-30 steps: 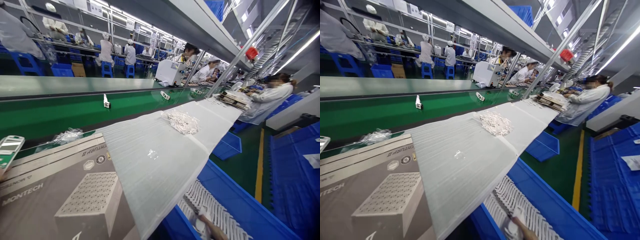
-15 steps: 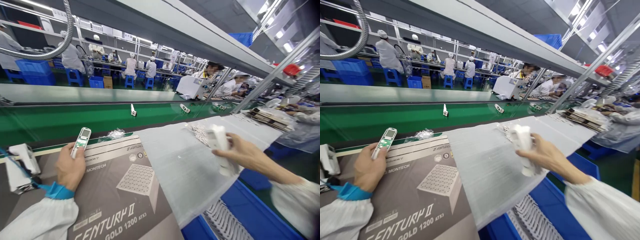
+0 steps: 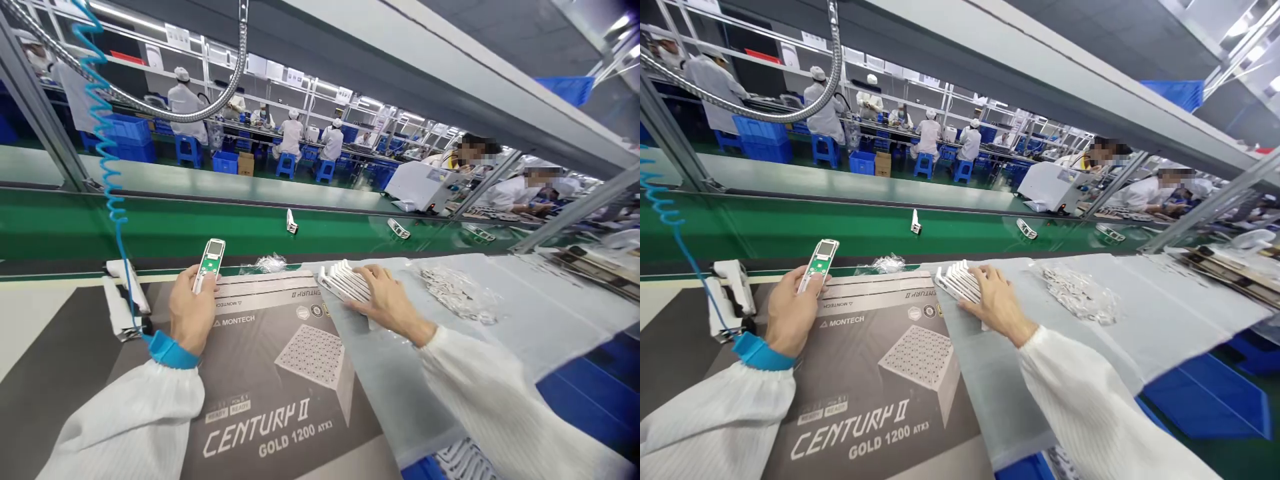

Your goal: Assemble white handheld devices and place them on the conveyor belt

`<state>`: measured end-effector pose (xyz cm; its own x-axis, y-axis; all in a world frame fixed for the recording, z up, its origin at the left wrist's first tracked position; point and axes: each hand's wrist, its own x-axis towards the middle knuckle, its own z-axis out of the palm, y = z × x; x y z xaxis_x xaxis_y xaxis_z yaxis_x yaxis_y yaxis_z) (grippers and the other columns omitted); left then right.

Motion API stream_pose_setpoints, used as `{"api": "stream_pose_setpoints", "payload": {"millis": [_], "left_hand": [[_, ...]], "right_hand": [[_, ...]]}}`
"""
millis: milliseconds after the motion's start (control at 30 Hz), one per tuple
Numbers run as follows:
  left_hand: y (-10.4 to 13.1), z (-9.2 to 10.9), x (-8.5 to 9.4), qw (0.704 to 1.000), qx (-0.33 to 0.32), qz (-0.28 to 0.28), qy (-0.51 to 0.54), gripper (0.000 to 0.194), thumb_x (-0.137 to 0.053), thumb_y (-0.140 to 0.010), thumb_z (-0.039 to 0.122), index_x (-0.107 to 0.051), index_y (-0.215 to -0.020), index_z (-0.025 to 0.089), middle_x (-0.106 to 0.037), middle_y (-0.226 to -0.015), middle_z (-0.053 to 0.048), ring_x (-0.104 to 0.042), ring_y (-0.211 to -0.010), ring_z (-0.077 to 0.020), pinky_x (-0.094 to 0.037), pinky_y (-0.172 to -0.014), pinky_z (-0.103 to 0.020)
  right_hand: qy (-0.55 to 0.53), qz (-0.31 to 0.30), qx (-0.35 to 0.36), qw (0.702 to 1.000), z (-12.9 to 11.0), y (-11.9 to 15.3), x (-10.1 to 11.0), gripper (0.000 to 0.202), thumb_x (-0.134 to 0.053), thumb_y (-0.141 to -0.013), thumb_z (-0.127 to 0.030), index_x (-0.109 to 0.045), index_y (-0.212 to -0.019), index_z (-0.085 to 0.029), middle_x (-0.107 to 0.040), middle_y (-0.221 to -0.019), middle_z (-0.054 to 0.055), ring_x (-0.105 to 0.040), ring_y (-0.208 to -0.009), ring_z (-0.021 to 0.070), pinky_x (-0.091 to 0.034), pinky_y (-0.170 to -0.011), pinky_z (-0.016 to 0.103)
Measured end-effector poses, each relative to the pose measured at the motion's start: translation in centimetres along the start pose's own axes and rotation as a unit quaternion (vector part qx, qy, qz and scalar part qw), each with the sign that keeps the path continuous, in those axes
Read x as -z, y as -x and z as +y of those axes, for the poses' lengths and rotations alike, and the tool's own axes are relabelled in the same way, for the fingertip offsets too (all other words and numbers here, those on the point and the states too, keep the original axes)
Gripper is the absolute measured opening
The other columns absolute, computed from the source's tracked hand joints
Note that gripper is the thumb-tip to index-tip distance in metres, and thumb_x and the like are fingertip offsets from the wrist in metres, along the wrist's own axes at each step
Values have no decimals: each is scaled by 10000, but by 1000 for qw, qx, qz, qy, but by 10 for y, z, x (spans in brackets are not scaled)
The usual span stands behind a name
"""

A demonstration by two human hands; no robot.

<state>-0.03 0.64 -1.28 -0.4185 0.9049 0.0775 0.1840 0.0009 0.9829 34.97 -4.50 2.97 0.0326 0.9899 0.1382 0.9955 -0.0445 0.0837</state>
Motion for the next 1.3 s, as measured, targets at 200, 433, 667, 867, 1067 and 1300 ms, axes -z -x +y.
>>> {"api": "stream_pose_setpoints", "payload": {"millis": [200, 433, 667, 867, 1067, 1300], "left_hand": [[3, 6, -2, 984, 13, -82, 156, 526, -740, -715, 445, -630, -1147, 167, -721, -1019, -78, -672, -867, -208, -517, -764, -324], [13, 15, -3, 963, 17, -171, 208, 543, -792, -680, 449, -610, -1091, 144, -696, -952, -69, -656, -865, -187, -497, -731, -290], [13, 8, -7, 942, 37, -214, 257, 523, -794, -703, 400, -556, -1107, 170, -671, -861, -32, -660, -769, -156, -468, -660, -262], [13, 15, -3, 927, 68, -235, 284, 493, -775, -732, 302, -507, -1132, 194, -695, -1022, -72, -624, -680, -111, -486, -639, -264], [9, 14, -3, 969, 32, -186, 156, 424, -557, -909, 488, -568, -1234, 217, -714, -982, -68, -583, -628, -124, -493, -637, -284], [8, 7, 0, 963, -119, -237, 37, 302, -682, -833, 332, -695, -1112, 218, -696, -1133, -71, -620, -1075, -237, -444, -978, -350]], "right_hand": [[46, 41, 129, 990, -23, 34, -8, 307, -405, -1004, -333, -685, -1048, -215, -688, -1026, 89, -593, -957, 228, -344, -809, 372], [47, 8, 107, 993, -37, 11, -17, 318, -385, -1011, -332, -679, -1004, -210, -717, -1038, 81, -620, -975, 243, -388, -762, 346], [83, -79, 42, 993, -51, -15, -14, 179, -586, -889, -268, -651, -987, -134, -698, -975, 167, -669, -903, 291, -414, -670, 337], [-127, -120, 50, 983, -53, -34, 29, 158, -539, -869, -311, -629, -791, -208, -695, -802, 90, -628, -725, 237, -411, -637, 336], [-598, -154, -30, 786, -126, -41, 34, 351, -654, -820, -349, -542, -1124, -213, -689, -906, 38, -460, -529, 109, -400, -493, 274], [-825, -212, 0, 524, -187, -36, -23, 371, -776, -749, -485, -633, -909, -183, -598, -768, -13, -575, -722, 100, -549, -757, 270]]}}
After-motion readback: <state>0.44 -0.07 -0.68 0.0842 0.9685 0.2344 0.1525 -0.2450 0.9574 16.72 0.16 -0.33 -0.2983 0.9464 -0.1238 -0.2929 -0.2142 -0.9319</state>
